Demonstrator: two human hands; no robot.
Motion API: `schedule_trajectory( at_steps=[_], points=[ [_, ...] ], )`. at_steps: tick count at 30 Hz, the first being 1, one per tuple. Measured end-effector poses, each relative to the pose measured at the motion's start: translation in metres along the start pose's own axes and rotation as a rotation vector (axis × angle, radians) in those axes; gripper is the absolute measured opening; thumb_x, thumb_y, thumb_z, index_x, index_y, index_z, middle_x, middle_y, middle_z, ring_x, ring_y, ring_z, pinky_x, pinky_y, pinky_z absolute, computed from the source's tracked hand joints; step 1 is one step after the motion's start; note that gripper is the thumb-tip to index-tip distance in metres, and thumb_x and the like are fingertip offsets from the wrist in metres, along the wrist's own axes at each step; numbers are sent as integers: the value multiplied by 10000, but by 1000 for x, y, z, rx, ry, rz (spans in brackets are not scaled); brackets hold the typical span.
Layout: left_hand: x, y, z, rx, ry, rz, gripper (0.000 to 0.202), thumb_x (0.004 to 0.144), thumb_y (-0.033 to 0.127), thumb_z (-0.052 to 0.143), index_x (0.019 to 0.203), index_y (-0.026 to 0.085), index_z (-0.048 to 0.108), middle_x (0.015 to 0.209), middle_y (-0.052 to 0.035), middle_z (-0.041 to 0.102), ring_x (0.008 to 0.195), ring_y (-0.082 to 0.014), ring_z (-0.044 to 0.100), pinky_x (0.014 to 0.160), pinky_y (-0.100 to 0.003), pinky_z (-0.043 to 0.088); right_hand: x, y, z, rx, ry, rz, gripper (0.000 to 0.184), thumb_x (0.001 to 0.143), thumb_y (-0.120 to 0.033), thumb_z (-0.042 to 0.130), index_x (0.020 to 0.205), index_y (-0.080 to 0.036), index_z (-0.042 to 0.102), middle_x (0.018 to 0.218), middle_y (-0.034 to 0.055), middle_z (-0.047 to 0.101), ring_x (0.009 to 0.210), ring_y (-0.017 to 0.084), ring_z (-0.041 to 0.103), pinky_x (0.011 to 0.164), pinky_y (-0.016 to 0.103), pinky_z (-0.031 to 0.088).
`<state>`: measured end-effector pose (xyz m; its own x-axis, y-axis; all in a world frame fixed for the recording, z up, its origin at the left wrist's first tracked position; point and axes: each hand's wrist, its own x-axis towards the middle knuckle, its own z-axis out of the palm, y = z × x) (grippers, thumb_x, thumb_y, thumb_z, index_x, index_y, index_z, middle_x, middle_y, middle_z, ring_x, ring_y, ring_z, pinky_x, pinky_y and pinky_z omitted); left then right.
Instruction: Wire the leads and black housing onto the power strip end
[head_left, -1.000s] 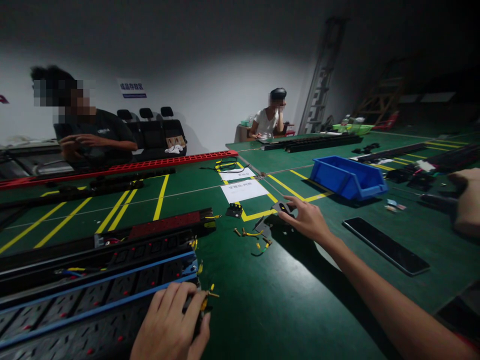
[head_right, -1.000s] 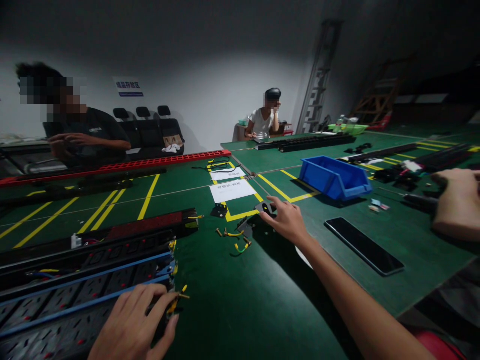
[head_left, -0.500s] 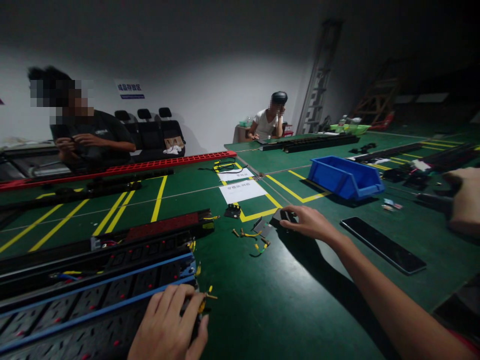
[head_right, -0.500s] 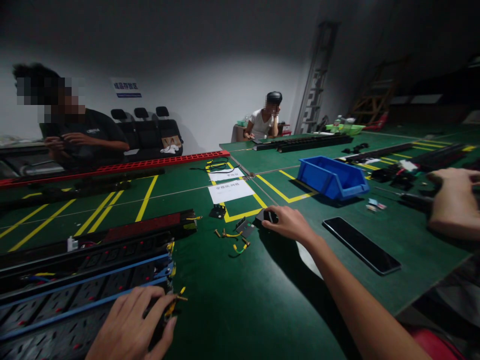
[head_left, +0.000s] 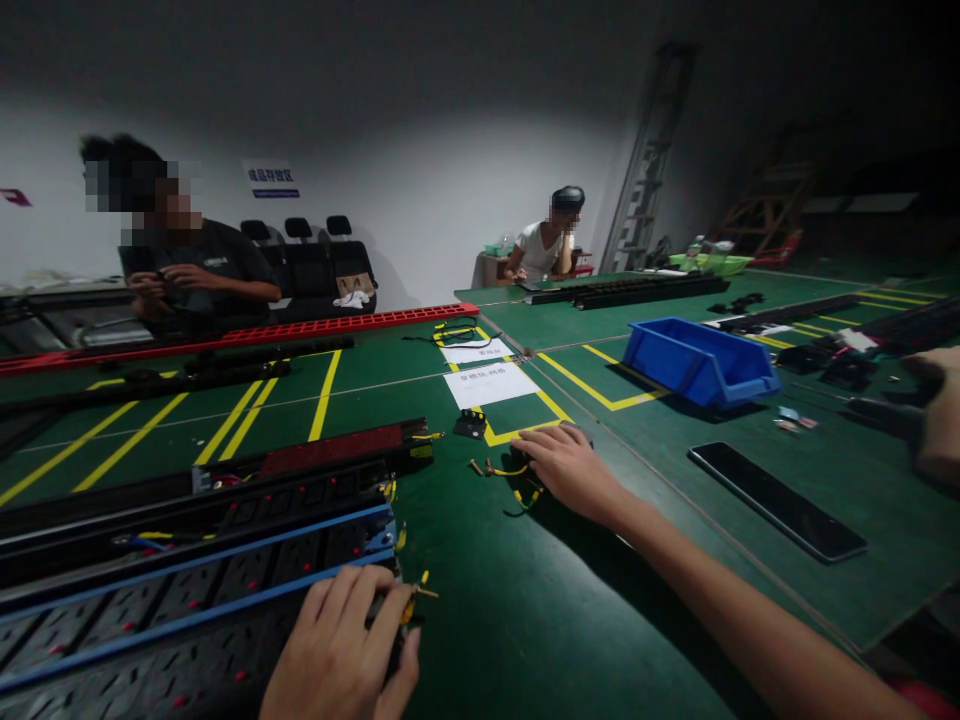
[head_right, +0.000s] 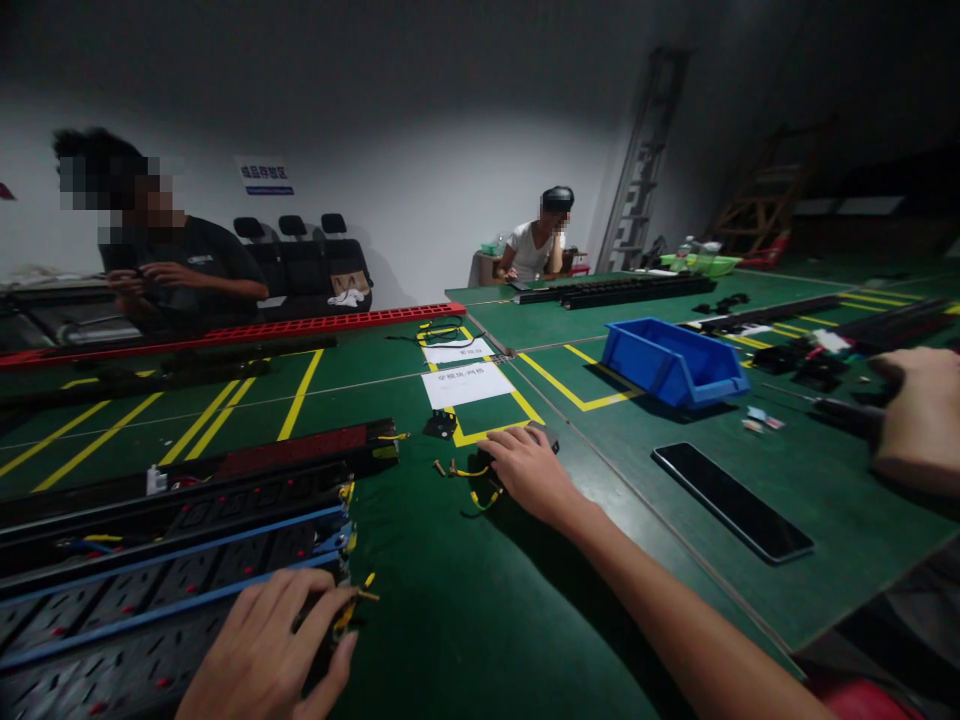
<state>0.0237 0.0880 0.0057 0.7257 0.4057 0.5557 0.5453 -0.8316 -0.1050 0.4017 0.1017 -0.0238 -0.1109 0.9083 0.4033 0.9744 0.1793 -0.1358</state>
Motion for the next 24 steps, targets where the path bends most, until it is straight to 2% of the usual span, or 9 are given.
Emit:
schedule_trajectory(
  at_steps=[4, 6, 10, 12, 14, 16, 19, 21, 24],
  points=[
    [0, -1, 1, 7, -14, -2, 249, 955, 192, 543, 1070, 214, 762, 983, -56, 741, 900, -244, 671, 802, -376, 495, 3, 3, -6, -72, -37, 75, 226, 1010, -221, 599, 1101, -289, 795, 1129, 102, 799, 1139, 333, 670, 1027, 513, 471],
    [-1, -1, 2, 9, -14, 2, 256, 957, 192, 541, 1075, 216, 766, 983, -58, 746, 898, -242, 672, 801, -375, 502, 3, 9, -11, -72, -14, 139, 208, 1030, -268, 579, 1007, -284, 785, 1046, 96, 803, 1082, 323, 669, 977, 480, 478],
    [-2, -1, 2, 17, -10, 0, 261, 959, 207, 552, 1100, 217, 772, 1012, -68, 757, 927, -248, 671, 808, -371, 514, 4, 20, -16, 139, 195, 295, 214, 1003, -335, 549, 987, -239, 740, 1014, 115, 791, 970, 310, 698, 883, 450, 521],
    [-2, 0, 2, 12, -14, -10, 258, 959, 210, 551, 1092, 221, 771, 1013, -67, 754, 932, -251, 667, 811, -375, 514, 5, 19, -18, 340, 312, 374, 239, 978, -392, 555, 1044, -226, 715, 967, 113, 772, 867, 288, 707, 806, 421, 550],
    [-2, 2, 1, -2, -21, -26, 253, 959, 205, 545, 1078, 225, 767, 1000, -63, 746, 927, -253, 660, 812, -379, 510, 5, 11, -22, 556, 343, 428, 312, 951, -420, 566, 1152, -219, 693, 920, 92, 751, 796, 266, 698, 732, 386, 558],
    [-1, 4, 0, -21, -32, -43, 248, 958, 197, 544, 1072, 229, 761, 990, -57, 737, 918, -251, 652, 813, -381, 502, 4, -4, -28, 769, 251, 420, 366, 936, -400, 556, 1227, -220, 683, 900, 69, 732, 783, 248, 691, 695, 358, 555],
    [0, 7, -1, -44, -50, -68, 241, 952, 182, 550, 1074, 235, 752, 987, -46, 729, 910, -248, 642, 818, -386, 485, -1, -36, -37, 1015, -43, 293, 324, 943, -360, 541, 1176, -237, 729, 886, 45, 711, 765, 211, 670, 666, 319, 534],
    [0, 8, -2, -52, -57, -81, 237, 946, 175, 554, 1071, 234, 747, 989, -44, 725, 914, -252, 637, 826, -392, 475, -7, -59, -40, 1063, -217, 174, 286, 954, -329, 561, 1144, -240, 755, 911, 42, 717, 780, 194, 663, 685, 307, 525],
    [0, 10, -4, -58, -70, -98, 233, 939, 174, 560, 1075, 232, 741, 1001, -47, 721, 933, -260, 627, 845, -400, 466, -16, -88, -41, 1009, -358, -8, 266, 964, -275, 581, 1143, -235, 773, 1010, 50, 745, 885, 196, 676, 797, 324, 526]
  ],
)
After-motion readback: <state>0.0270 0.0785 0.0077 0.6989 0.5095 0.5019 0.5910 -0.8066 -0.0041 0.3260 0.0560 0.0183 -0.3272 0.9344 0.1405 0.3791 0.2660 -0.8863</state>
